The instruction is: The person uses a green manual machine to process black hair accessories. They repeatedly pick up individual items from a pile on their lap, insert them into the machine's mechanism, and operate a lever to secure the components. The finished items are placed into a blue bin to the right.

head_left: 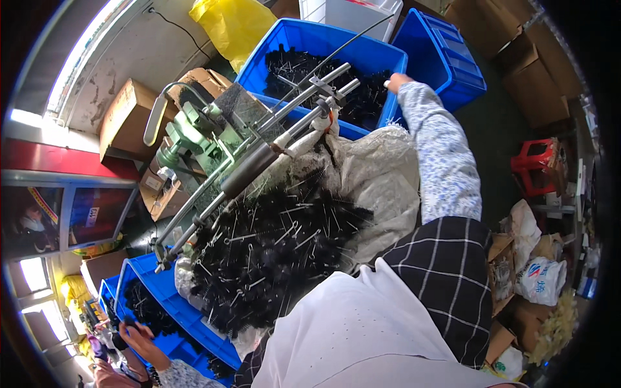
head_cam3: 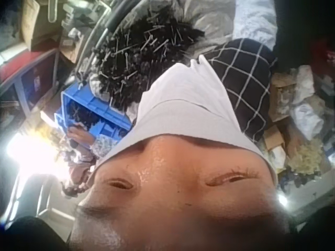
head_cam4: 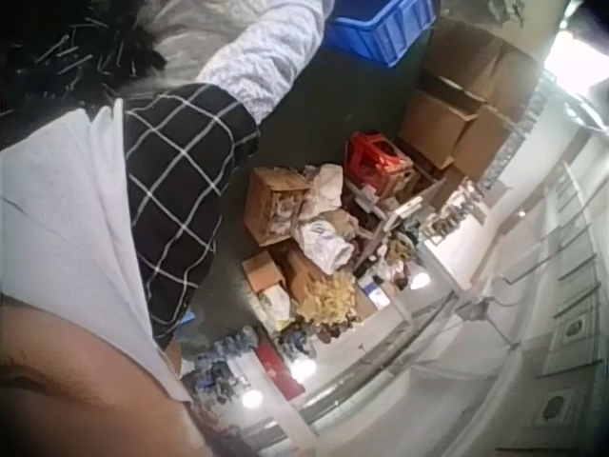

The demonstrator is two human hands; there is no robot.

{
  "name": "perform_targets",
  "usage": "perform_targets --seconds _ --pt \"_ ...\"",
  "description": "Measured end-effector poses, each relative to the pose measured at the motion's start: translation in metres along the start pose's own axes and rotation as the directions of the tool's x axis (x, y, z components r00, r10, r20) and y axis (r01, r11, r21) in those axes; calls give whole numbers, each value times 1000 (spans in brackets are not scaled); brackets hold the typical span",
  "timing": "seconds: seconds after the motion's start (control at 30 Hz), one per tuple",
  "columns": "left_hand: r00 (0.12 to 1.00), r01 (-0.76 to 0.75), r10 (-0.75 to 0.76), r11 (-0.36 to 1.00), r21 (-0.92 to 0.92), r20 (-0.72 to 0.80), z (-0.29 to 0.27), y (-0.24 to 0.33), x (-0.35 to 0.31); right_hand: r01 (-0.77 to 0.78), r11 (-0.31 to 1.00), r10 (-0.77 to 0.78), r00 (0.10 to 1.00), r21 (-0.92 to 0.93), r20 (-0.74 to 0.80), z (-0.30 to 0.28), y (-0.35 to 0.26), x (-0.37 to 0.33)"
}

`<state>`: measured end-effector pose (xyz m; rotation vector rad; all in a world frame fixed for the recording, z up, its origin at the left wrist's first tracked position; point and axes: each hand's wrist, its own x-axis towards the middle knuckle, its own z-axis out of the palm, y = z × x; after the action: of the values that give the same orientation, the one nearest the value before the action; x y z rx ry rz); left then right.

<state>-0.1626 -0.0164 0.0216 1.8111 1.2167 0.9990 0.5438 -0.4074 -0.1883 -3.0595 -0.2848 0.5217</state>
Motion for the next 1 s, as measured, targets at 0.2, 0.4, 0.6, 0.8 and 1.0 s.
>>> perform_targets --seconds 0.2,0.4,0.6,0.8,1.0 --pt "818 -414 311 903 119 485 72 44 12 479 876 -425 721 -50 -547 -123 -84 -134" --pt "421 -573 396 813 -99 816 193 88 0 984 84 -892 145 160 -427 -86 -236 -321" --pt "468 -621 475 777 -105 745 209 58 13 885 132 -959 229 446 -170 -52 -288 -339" --pt "393 -521 256 853 -15 883 187 28 24 924 370 -807 369 91 -462 -14 -315 -235" --pt "43 -500 84 865 -52 996 181 10 -2 760 576 -763 367 -302 -531 2 -322 -187"
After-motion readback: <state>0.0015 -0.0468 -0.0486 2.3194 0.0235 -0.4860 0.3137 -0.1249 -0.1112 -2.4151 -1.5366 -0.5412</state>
